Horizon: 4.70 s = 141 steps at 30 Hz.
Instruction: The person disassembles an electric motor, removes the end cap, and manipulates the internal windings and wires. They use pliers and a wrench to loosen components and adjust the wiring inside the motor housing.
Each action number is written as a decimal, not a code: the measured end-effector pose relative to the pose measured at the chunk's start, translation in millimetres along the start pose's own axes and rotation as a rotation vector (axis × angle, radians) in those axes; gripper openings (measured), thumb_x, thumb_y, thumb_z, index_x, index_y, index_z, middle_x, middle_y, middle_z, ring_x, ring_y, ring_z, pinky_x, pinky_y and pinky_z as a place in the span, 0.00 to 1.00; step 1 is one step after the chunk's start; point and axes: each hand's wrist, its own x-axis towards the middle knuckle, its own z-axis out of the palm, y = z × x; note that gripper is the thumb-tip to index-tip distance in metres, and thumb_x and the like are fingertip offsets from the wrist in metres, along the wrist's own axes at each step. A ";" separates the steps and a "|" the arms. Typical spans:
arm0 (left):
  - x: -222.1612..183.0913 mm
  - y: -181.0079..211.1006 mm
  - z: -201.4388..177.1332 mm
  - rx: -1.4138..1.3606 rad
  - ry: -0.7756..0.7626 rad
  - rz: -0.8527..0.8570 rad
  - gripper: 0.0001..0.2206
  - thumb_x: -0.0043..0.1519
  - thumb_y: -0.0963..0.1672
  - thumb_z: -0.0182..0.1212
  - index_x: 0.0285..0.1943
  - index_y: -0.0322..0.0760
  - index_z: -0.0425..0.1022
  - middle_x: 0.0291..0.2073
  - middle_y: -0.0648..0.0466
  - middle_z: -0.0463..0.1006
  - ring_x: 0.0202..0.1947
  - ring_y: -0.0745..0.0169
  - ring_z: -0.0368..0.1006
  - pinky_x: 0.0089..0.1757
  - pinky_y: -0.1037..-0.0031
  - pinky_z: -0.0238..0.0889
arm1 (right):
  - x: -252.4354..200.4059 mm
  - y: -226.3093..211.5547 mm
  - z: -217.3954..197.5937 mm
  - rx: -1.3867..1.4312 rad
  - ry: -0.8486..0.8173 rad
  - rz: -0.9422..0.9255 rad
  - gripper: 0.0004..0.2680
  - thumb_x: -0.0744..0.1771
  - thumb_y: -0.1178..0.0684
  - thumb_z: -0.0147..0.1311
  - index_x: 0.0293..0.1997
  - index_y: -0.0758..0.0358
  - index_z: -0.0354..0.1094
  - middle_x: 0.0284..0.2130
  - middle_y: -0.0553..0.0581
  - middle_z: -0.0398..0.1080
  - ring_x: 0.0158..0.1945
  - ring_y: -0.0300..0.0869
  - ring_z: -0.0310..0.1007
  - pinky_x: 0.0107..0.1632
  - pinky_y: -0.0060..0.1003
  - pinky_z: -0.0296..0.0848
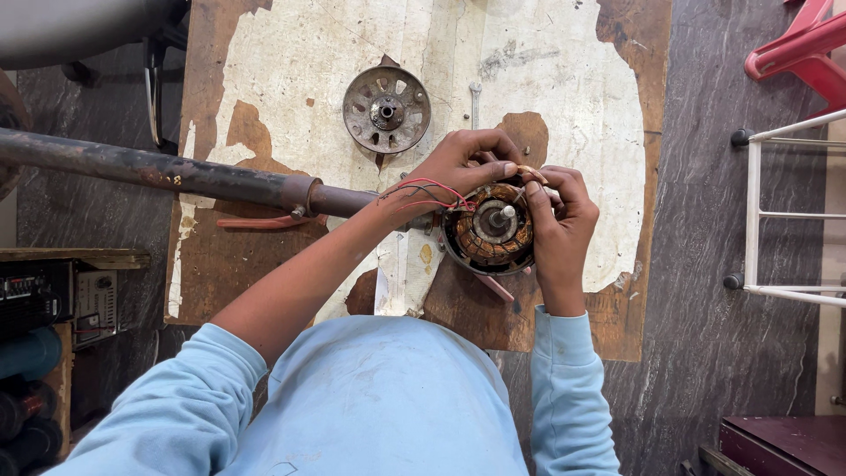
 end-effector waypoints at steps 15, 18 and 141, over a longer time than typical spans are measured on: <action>-1.7 1.0 -4.3 -0.267 -0.017 -0.025 0.10 0.67 0.44 0.61 0.48 0.30 0.80 0.40 0.53 0.83 0.43 0.71 0.79 0.47 0.76 0.74 | -5.0 6.5 1.5 0.076 0.033 -0.011 0.02 0.70 0.64 0.53 0.45 0.72 0.71 0.49 0.56 0.70 0.48 0.36 0.72 0.50 0.30 0.75; -8.8 5.0 -10.1 -0.176 0.092 -0.051 0.11 0.67 0.45 0.59 0.49 0.30 0.78 0.38 0.53 0.84 0.41 0.71 0.81 0.45 0.77 0.76 | -5.6 4.4 1.6 0.118 0.016 0.029 0.03 0.69 0.64 0.53 0.46 0.71 0.70 0.49 0.56 0.69 0.49 0.37 0.74 0.53 0.32 0.78; -73.0 15.5 -19.6 0.281 0.082 -0.012 0.12 0.61 0.47 0.60 0.34 0.32 0.73 0.44 0.48 0.80 0.39 0.58 0.76 0.42 0.68 0.68 | -13.9 1.4 0.4 0.025 -0.072 -0.071 0.07 0.66 0.71 0.51 0.46 0.72 0.69 0.47 0.57 0.71 0.50 0.38 0.71 0.54 0.32 0.72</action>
